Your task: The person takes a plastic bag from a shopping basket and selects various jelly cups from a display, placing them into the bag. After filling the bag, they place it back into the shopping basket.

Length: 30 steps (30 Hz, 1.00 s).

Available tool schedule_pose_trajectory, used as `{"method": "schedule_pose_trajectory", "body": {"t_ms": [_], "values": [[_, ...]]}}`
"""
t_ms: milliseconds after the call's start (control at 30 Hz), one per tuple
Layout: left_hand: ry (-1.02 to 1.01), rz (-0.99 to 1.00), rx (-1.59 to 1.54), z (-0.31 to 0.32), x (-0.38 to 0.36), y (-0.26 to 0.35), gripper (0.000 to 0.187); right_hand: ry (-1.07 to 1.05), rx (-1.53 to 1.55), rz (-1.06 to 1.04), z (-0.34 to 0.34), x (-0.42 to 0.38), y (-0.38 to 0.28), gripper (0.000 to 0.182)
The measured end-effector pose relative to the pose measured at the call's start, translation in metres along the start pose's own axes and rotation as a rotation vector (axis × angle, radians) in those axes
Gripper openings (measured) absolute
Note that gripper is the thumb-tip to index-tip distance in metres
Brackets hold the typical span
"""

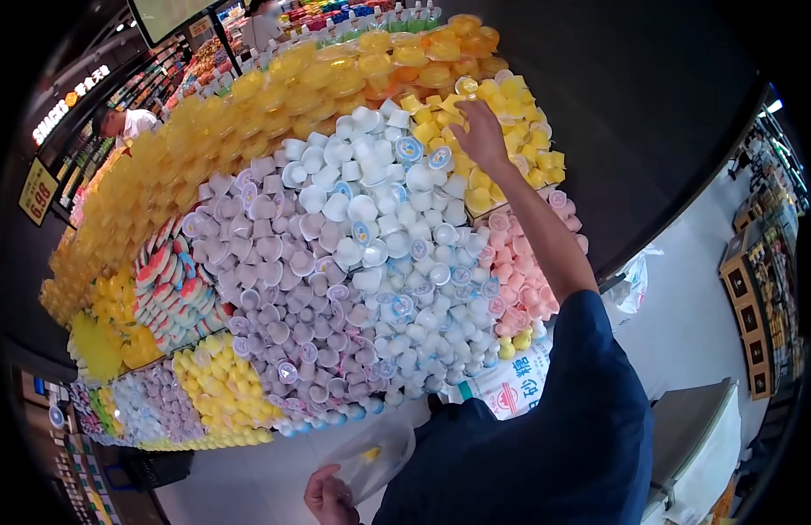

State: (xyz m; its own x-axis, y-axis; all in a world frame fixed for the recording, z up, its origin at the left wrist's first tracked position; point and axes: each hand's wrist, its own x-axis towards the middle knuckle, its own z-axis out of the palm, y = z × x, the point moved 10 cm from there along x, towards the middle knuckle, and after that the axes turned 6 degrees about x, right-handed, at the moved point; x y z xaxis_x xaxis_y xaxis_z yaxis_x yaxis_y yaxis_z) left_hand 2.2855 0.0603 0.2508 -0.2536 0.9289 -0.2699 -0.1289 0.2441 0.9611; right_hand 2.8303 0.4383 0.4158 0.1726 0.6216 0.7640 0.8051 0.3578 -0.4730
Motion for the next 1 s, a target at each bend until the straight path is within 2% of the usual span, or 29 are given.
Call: {"method": "schedule_pose_trajectory", "body": {"t_ms": [67, 100, 167, 233, 267, 333, 467, 533, 600, 633, 700, 733, 800, 833, 900, 933, 967, 1000], "values": [[0.000, 0.011, -0.014, 0.001, 0.001, 0.001, 0.015, -0.003, -0.328, -0.064, 0.013, 0.030, 0.017, 0.044], [0.005, 0.005, -0.017, 0.001, 0.001, -0.001, 0.015, 0.009, -0.315, -0.072, 0.017, 0.037, 0.022, 0.044], [0.020, 0.017, -0.027, -0.002, 0.001, -0.003, 0.016, -0.129, -0.459, 0.053, 0.038, 0.051, 0.047, 0.046], [-0.055, 0.051, 0.006, 0.001, -0.002, -0.002, 0.049, -0.190, -0.489, 0.068, 0.048, 0.059, 0.052, 0.047], [-0.045, 0.060, 0.002, 0.000, -0.003, -0.001, 0.049, -0.261, -0.534, 0.097, 0.055, 0.059, 0.058, 0.047], [-0.028, 0.045, -0.013, -0.002, -0.004, -0.002, 0.042, -0.260, -0.554, 0.049, 0.057, 0.062, 0.053, 0.042], [0.004, -0.007, -0.003, -0.005, -0.005, -0.004, 0.037, -0.272, -0.491, 0.133, 0.055, 0.065, 0.063, 0.048], [0.029, -0.015, -0.012, -0.004, -0.005, 0.003, 0.022, -0.260, -0.422, 0.189, 0.052, 0.070, 0.077, 0.051], [0.039, -0.013, -0.030, -0.007, -0.003, 0.005, 0.019, -0.096, -0.247, 0.225, 0.038, 0.074, 0.089, 0.062], [0.045, -0.013, -0.049, -0.010, -0.003, 0.005, 0.017, -0.100, -0.249, 0.232, 0.030, 0.072, 0.076, 0.062], [0.050, -0.008, -0.025, -0.016, -0.004, 0.004, 0.017, -0.073, 0.440, 0.561, 0.020, 0.060, 0.072, 0.058], [0.057, 0.005, -0.009, -0.018, -0.003, 0.004, 0.017, -0.077, 0.431, 0.564, 0.015, 0.054, 0.066, 0.058], [0.044, -0.017, -0.008, -0.024, 0.000, 0.001, 0.017, -0.100, 1.206, 0.612, 0.024, 0.034, 0.031, 0.043], [0.043, -0.035, -0.001, -0.028, 0.000, -0.002, 0.017, -0.079, 1.294, 0.662, 0.022, 0.018, 0.015, 0.034], [0.019, -0.087, -0.004, -0.032, 0.001, -0.002, 0.017, -0.199, 1.511, 0.480, 0.021, -0.018, -0.043, 0.035], [0.004, -0.097, 0.010, -0.038, 0.004, -0.006, 0.018, -0.219, 1.554, 0.451, 0.022, -0.048, -0.060, 0.040], [0.016, -0.088, 0.054, -0.044, 0.005, -0.006, 0.019, -0.191, 1.505, 0.520, 0.020, -0.086, -0.085, 0.048], [0.001, -0.100, 0.072, -0.047, 0.004, -0.003, 0.020, -0.354, 1.510, 0.470, 0.024, -0.123, -0.127, 0.061]]}}
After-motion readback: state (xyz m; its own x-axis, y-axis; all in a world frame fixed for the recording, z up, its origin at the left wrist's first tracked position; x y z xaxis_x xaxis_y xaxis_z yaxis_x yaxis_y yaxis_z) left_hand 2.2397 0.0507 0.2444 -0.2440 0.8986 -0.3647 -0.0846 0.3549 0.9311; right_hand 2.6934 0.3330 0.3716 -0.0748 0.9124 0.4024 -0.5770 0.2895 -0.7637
